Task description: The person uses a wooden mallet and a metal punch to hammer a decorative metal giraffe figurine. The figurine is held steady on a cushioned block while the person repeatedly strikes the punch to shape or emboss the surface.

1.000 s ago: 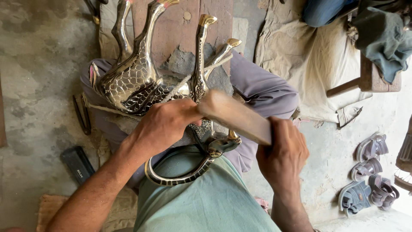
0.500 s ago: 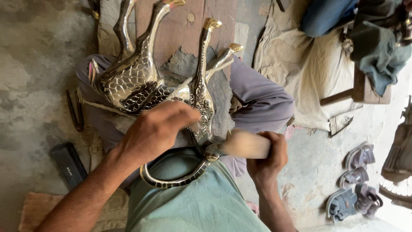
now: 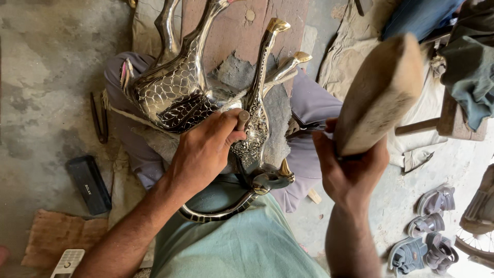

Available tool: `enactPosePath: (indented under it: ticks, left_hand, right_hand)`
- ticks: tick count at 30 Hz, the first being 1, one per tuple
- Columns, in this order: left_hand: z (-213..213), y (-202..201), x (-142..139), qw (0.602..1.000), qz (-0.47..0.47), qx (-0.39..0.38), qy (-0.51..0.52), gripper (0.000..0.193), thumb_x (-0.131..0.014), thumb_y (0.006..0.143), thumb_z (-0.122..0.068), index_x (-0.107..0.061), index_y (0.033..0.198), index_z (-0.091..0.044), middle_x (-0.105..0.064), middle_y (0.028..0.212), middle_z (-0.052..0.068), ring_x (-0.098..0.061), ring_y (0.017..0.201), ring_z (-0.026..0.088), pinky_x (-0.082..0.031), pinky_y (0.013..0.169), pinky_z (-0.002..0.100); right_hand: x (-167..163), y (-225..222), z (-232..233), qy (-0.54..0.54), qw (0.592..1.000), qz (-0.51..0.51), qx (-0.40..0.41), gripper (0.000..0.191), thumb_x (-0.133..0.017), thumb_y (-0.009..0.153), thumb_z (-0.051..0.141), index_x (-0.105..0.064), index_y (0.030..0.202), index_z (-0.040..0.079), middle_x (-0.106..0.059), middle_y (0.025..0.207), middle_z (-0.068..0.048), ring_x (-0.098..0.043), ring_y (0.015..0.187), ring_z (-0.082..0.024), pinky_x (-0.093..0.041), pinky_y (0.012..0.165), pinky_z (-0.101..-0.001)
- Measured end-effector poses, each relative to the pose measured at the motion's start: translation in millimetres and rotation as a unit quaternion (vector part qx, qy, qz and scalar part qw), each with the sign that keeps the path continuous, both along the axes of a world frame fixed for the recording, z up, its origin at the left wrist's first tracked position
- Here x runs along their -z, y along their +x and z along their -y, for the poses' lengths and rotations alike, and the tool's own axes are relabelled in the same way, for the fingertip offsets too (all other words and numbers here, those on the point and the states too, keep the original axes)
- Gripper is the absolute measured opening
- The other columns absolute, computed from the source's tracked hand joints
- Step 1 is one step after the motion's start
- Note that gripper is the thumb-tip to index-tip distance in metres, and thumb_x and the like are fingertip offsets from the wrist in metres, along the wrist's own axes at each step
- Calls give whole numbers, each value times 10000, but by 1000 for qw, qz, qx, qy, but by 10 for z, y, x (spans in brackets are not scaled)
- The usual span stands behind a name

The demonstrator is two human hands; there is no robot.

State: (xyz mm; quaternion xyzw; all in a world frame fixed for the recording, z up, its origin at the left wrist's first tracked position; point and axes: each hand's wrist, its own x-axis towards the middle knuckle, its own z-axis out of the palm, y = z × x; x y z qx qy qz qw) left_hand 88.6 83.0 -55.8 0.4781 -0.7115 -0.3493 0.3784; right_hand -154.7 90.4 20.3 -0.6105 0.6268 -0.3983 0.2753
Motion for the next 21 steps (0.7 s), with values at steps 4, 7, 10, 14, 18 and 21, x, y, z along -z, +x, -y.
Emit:
enactPosePath:
  ticks: [4, 7, 10, 14, 18, 21]
  left_hand:
    - [-25, -21, -4, 1000, -10, -5, 11, 191, -698, 1014, -129, -598, 1137, -22, -681, 945, 100, -725, 863, 231, -595, 687, 352]
    - [-34, -12, -7, 999, -35, -24, -16, 167, -687, 1009, -98, -607, 1114, 4, -701, 1002, 128, -727, 934, 271, -596, 744, 382]
    - [-38, -23, -3, 997, -60, -38, 9, 170, -677, 997, -94, -605, 1105, 18, -705, 999, 141, -739, 916, 283, -611, 730, 372]
    - [-52, -24, 13, 998, -25, -60, 23, 193, -716, 993, -115, -597, 1060, 22, -690, 950, 154, -727, 856, 323, -571, 688, 405]
    - [-32, -24, -18, 999, -14, -52, 10, 168, -680, 1026, -133, -594, 1061, 7, -692, 952, 122, -721, 827, 258, -594, 679, 358]
    - [47, -8, -126, 998, -26, -57, 8, 159, -657, 1051, -143, -594, 1062, 2, -695, 957, 103, -723, 817, 179, -626, 661, 287]
  right_hand:
    - [-231, 14, 263, -51, 847, -523, -83, 412, -683, 808, -101, -718, 1153, 122, -750, 972, -59, -658, 853, -217, -477, 783, -383]
    - [-321, 106, 417, -79, 906, -404, -100, 282, -646, 917, -53, -696, 1156, 89, -697, 963, -58, -641, 857, -204, -432, 814, -348]
    - [-405, 215, 522, -50, 908, -388, -150, 253, -601, 885, -56, -657, 1101, 63, -683, 946, -76, -637, 876, -220, -437, 842, -380]
    - [-507, 281, 517, -57, 900, -421, -99, 280, -671, 824, -27, -665, 1079, 88, -670, 890, -89, -637, 824, -255, -450, 787, -381]
    - [-483, 182, 495, 8, 874, -473, -107, 202, -728, 926, 47, -681, 1112, 109, -680, 864, -48, -621, 740, -204, -475, 741, -372]
    - [-457, 6, 477, 29, 872, -477, -104, 312, -720, 841, 5, -712, 1139, 95, -725, 867, -58, -648, 725, -218, -491, 722, -419]
